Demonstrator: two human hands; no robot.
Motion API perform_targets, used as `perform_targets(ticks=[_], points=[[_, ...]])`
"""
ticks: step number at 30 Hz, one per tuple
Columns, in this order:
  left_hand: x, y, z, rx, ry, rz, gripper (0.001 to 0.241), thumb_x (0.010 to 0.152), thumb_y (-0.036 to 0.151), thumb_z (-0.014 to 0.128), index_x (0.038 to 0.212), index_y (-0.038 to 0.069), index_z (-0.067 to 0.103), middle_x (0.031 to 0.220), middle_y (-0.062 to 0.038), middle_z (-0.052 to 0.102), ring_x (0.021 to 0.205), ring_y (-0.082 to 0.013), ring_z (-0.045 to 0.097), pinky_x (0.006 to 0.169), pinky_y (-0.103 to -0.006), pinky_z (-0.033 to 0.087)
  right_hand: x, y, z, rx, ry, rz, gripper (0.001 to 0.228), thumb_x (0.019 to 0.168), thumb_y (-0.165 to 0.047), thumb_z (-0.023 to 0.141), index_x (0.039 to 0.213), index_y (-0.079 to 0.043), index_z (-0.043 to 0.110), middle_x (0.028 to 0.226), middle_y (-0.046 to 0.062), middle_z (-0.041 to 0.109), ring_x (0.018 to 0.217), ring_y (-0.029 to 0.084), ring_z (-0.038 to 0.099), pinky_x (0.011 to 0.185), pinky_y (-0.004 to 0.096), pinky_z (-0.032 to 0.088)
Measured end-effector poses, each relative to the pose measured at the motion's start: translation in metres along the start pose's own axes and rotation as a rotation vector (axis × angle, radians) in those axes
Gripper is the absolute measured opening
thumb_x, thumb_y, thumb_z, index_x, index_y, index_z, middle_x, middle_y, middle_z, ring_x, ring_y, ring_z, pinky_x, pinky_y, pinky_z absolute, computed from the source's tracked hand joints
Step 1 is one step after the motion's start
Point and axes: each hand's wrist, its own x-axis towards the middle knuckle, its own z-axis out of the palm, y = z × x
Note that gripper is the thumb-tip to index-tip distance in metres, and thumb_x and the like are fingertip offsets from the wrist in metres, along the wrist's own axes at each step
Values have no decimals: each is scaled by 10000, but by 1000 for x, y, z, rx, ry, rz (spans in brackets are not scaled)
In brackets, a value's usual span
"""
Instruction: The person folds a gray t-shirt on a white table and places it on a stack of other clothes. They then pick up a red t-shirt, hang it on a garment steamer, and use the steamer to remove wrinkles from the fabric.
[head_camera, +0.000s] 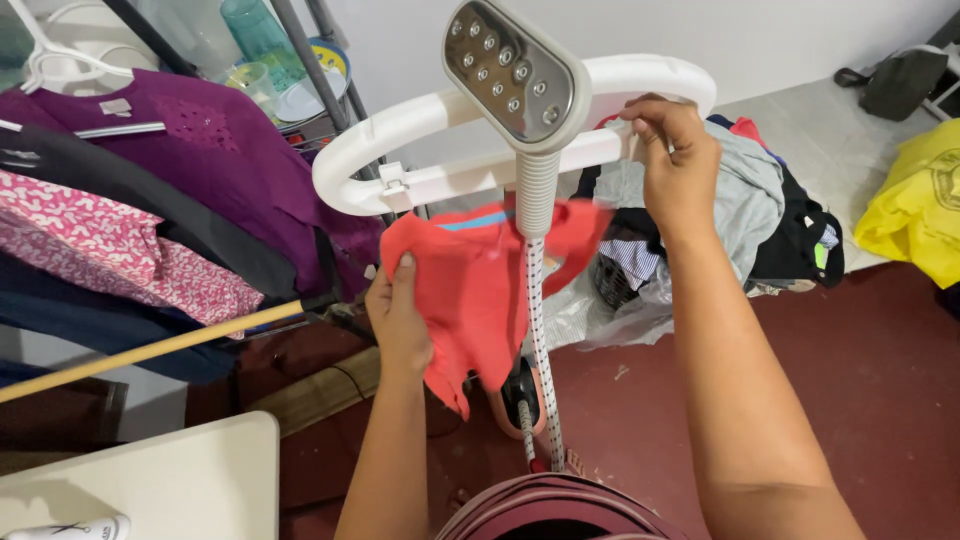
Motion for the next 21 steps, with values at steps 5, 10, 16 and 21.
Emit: perform_targets(ticks=[5, 10, 16, 21], points=[[-3, 11, -3, 49, -22, -75, 238, 1055, 189, 614, 1160, 1, 716, 1017, 19, 738, 864, -57, 648, 781, -232, 518, -10, -7, 1, -85, -27, -133, 216, 1069, 59, 603, 1264, -12, 661, 1282, 147, 673, 1228, 274, 636, 1071, 363, 491], [-16, 21, 1, 243, -79, -58, 252, 1069, 186, 626, 1150, -26, 735, 982, 22, 714, 847, -37, 596, 762, -226, 490, -80, -65, 30, -176, 309, -257, 327, 997, 56, 537, 1321, 87, 504, 1341, 288, 462, 1252, 407, 471, 1037, 435, 441], [-42, 74, 26, 194, -235, -188, 299, 1020, 190, 650, 1232, -19, 672, 1020, 10, 718, 875, -57, 615, 787, -247, 512, -157, -73, 68, 394, -411, 395, 346, 1088, -282, 478, 1253, -30, 650, 1140, 110, 746, 1001, 194, 724, 895, 370, 589], [-59, 95, 41, 820, -850, 385, 318, 946, 133, 731, 1207, 5, 600, 1112, -161, 676, 1039, -241, 645, 903, -335, 524, -151, -80, 75, 1382, -502, 1022, 716, 1003, -635, 347, 1404, -71, 531, 1281, 171, 658, 1167, 318, 650, 1028, 475, 511]])
